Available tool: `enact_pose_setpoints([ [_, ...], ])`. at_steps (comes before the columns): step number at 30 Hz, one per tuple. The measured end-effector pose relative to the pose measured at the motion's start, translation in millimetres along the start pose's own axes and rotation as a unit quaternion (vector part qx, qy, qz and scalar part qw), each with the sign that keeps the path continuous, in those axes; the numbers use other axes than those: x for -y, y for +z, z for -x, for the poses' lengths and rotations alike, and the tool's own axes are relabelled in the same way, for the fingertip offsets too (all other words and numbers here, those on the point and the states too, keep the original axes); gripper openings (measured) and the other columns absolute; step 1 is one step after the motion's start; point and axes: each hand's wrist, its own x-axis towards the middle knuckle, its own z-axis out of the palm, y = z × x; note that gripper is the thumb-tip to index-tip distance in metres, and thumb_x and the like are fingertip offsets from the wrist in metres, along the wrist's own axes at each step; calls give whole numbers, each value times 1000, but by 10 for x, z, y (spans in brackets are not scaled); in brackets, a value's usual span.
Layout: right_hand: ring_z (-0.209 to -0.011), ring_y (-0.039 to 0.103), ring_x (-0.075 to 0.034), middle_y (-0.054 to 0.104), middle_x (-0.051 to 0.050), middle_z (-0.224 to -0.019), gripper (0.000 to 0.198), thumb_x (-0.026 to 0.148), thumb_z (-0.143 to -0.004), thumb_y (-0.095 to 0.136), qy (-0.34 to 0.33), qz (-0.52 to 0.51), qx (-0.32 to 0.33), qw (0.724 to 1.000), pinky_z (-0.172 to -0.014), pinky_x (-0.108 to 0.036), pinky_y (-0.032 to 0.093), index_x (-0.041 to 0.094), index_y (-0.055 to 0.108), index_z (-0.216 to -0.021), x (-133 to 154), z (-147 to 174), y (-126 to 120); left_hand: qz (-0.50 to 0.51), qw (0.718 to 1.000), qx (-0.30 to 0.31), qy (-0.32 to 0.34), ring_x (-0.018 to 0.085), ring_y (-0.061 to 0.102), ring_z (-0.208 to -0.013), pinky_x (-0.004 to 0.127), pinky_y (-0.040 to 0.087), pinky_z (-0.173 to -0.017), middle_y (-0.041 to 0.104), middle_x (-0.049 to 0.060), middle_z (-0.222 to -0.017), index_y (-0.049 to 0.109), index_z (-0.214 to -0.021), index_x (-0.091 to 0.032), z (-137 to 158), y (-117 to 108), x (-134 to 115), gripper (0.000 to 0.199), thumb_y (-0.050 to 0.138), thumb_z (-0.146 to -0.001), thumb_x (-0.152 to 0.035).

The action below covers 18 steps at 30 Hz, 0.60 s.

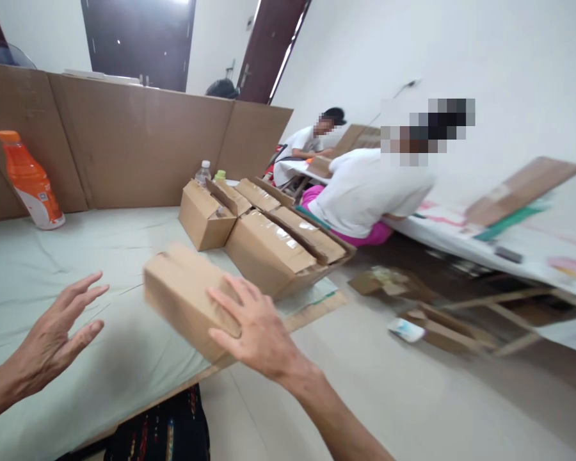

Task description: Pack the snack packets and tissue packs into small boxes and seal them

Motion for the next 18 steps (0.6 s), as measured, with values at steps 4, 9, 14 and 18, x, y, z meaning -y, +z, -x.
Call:
enact_pose_setpoints([
  [4, -139, 50, -42, 58, -20, -149, 56, 47, -93, 60, 158, 108, -89, 977, -104, -61, 50, 22, 64, -144, -465, 88, 111, -27, 996, 87, -14, 34, 58, -140, 52, 56, -109, 49, 18, -161, 53, -150, -24, 41, 366, 135, 48, 43, -108, -46],
  [9, -144, 45, -43, 60, -19, -149, 52, 46, -98, 55, 195, 178, -123, 957, -110, -65, 40, 21, 62, -144, -630, -249, 235, -81, 983, 166, 0, 37, 61, -137, 54, 58, -107, 58, 19, -153, 63, -142, -21, 307, 710, 265, 46, 54, -102, -40],
  [14, -153, 35, -46, 44, -28, -161, 67, 50, -102, 51, 182, 215, -256, 925, -116, -66, 31, 11, 46, -156, -398, -225, 270, -93, 980, 176, 15, 38, 54, -145, 59, 52, -114, 54, 19, -159, 62, -146, -21, 557, 752, 237, 46, 51, -105, -38],
  [18, -153, 38, -42, 49, -22, -158, 45, 36, -101, 54, 51, 139, -265, 953, -116, -60, 36, 20, 58, -144, 81, 16, 475, -88, 976, 201, -1, 38, 46, -151, 62, 42, -122, 48, 19, -163, 58, -150, -20, 627, 749, 160, 48, 52, -106, -39],
])
